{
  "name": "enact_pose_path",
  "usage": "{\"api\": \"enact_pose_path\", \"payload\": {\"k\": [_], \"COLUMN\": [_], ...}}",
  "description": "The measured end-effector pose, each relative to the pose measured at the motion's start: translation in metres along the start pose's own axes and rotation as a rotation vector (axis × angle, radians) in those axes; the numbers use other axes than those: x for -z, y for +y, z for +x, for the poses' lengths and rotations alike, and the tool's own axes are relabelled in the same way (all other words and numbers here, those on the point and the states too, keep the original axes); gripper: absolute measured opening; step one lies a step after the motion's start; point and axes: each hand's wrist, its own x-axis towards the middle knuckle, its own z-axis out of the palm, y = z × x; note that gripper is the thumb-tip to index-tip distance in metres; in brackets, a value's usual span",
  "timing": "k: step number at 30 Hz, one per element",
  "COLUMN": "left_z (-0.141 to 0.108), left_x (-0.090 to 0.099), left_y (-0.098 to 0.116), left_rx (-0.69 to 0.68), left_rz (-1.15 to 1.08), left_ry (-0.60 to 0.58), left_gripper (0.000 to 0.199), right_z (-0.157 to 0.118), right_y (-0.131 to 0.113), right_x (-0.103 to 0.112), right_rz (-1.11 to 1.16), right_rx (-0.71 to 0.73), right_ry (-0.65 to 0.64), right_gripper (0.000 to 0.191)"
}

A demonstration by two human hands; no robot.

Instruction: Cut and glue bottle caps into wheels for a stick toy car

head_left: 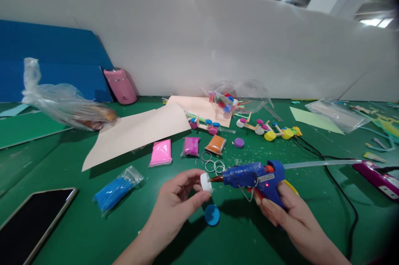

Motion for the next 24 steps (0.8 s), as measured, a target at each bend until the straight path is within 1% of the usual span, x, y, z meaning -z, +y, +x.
{"api": "enact_pose_path", "payload": {"k": [8, 16, 24], "left_z": [0.0000, -0.0005, -0.0003], "left_x": [-0.0005, -0.0005, -0.0022], "left_y": [0.0052, 0.0062, 0.0061], "left_rx": [0.003, 0.009, 0.020], "left_rz": [-0.009, -0.010, -0.003], "left_ry": [0.008, 0.017, 0.016], "left_gripper": [0.024, 0.024, 0.025], "right_z": [-0.0001, -0.0032, 0.0018], "right_y": [-0.0009, -0.0032, 0.0020], "right_x": [-0.0021, -0.0029, -0.0020], "right_rz": [0.009, 0.032, 0.010], "right_rx": [0.005, -0.028, -0.008], "right_ry": [-0.008, -0.012, 0.039], "right_gripper": [0.024, 0.025, 0.026]}}
